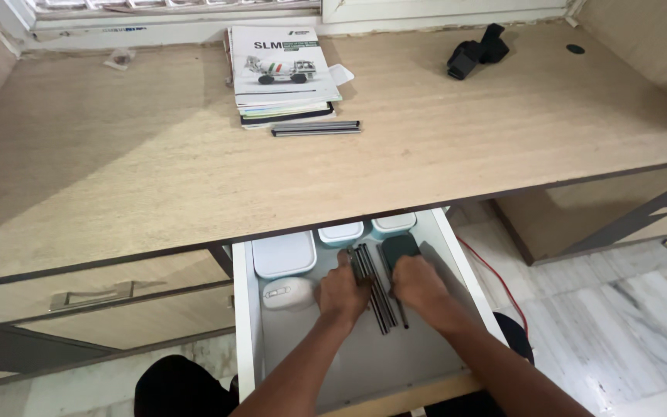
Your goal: The person organizes small items by placing containers and pens into a desk drawer and arranging them by hand.
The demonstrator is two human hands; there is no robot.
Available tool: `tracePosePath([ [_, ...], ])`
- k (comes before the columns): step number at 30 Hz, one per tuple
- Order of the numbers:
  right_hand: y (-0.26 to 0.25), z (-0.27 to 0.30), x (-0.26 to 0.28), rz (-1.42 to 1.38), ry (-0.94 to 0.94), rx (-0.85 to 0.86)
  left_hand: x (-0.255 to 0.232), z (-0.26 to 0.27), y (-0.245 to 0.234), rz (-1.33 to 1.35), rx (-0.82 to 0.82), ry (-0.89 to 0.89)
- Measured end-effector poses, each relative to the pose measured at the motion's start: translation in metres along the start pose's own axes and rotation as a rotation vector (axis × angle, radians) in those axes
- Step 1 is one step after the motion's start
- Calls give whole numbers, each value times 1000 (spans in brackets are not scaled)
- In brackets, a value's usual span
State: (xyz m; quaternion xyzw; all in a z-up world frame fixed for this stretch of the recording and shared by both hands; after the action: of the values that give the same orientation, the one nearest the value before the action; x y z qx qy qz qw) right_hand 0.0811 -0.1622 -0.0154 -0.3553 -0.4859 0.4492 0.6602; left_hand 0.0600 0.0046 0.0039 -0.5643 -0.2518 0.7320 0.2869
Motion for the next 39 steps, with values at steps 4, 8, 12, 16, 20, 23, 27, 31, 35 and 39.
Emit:
tracePosePath([
  [4, 3, -2, 3, -33, -117, -136, 1, -2, 3, 13, 11, 10],
  [8, -1, 8, 13, -89, -171, -175, 3, -10, 12, -5, -35, 56],
  [12, -7, 10, 22, -65, -201, -176, 8, -14, 19, 22, -32, 51],
  [16, -12, 13, 23, -73, -173, -150, 5, -12, 16, -1, -26, 40],
  [20, -12, 15, 24, -78, -112, -79, 5, -12, 16, -8, -23, 48],
  [23, -12, 17, 28, -45, -95, -51, 7, -15, 18, 10, -41, 48],
  [27, -13, 19, 30, 8, -59, -32, 8, -15, 19, 11, -39, 46],
  [31, -17, 18, 29, 79, -74, -75, 8, -20, 17, -65, -38, 63],
  [35, -30, 16, 29, 154, -139, -92, 2, -33, 13, -216, -90, 128],
  [39, -47, 17, 30, 100, -80, -14, -10, -37, 13, -244, -21, 148],
])
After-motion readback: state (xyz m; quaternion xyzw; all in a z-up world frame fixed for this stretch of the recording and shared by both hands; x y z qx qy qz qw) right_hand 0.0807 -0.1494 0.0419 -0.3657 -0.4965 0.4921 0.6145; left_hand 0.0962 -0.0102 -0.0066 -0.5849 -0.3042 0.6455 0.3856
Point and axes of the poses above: each hand's wrist, its own z-axis away from the middle knuckle, its own y-axis out of the palm, x = y × z, the point moved 7 cm from there along -z, towards the middle knuckle, and after that the axes turned 3 degrees about -x, right-handed, at the moved point
